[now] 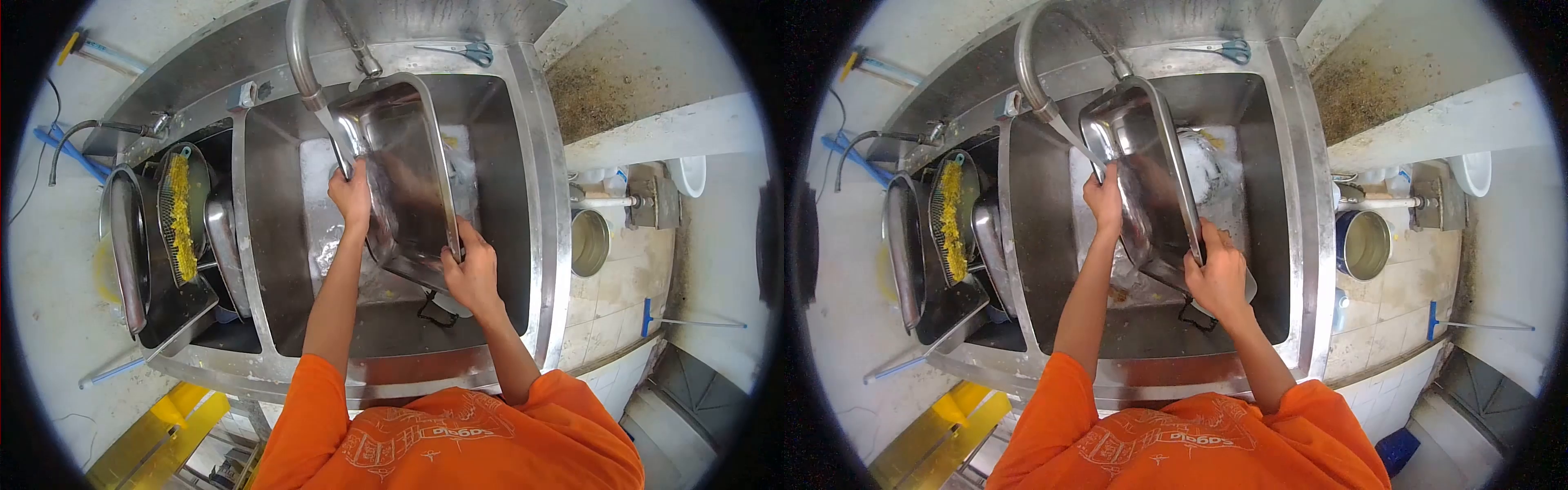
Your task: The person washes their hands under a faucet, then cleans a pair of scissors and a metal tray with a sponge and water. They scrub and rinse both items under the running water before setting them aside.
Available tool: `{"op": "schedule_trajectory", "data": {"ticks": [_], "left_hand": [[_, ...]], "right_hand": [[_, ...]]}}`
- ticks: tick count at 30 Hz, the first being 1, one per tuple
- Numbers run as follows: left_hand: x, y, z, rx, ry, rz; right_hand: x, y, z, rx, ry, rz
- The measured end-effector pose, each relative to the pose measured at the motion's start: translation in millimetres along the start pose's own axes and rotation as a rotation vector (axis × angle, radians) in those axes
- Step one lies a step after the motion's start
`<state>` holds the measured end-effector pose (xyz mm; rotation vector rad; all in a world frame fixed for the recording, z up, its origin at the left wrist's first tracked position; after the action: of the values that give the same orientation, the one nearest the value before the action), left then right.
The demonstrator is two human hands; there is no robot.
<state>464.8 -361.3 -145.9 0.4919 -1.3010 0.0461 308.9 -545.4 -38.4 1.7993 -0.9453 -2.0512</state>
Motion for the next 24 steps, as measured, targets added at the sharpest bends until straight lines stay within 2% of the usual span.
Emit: {"op": "schedule_trajectory", "data": {"ticks": [3, 9, 12, 18, 20, 21, 23, 24], "left_hand": [[-3.9, -0.9, -3.1, 0.026, -0.039, -0.011], [-11.5, -4.1, -4.7, -0.076, -0.164, -0.07], [-12.6, -5.6, -4.2, -0.152, -0.145, 0.065], [-17.2, -11.7, 0.0, -0.111, -0.124, 0.041], [-23.8, -6.4, -0.4, 0.142, -0.241, 0.075], [-25.9, -5.4, -2.0, 0.141, -0.242, 0.075], [-21.8, -11.6, -3.5, -0.075, -0.294, 0.101], [-18.8, -10.3, -2.5, -0.076, -0.294, 0.101]], "right_hand": [[1.2, -0.1, -1.0, -0.003, 0.002, 0.002], [5.4, 5.2, -2.0, 0.013, -0.012, -0.026], [13.4, 7.7, -2.5, 0.004, -0.034, -0.014], [11.0, 11.0, -1.7, 0.036, -0.002, -0.002], [8.9, 13.1, -1.7, 0.051, 0.024, 0.015], [8.4, 13.6, -2.5, 0.043, 0.02, 0.009], [9.1, 13.5, -2.7, 0.036, 0.016, 0.004], [10.4, 13.0, -2.3, 0.039, 0.014, -0.001]]}}
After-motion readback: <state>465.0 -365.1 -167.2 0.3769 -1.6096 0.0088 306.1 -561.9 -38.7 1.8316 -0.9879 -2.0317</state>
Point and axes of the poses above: each hand's wrist, its own z-axis away from the middle knuckle, its own y-axis out of the back of the hand, x = y × z, the point moved 6 cm from there along -z, towards the middle knuckle, and after that the axes turned 1 degree about y, right-handed, at the moved point
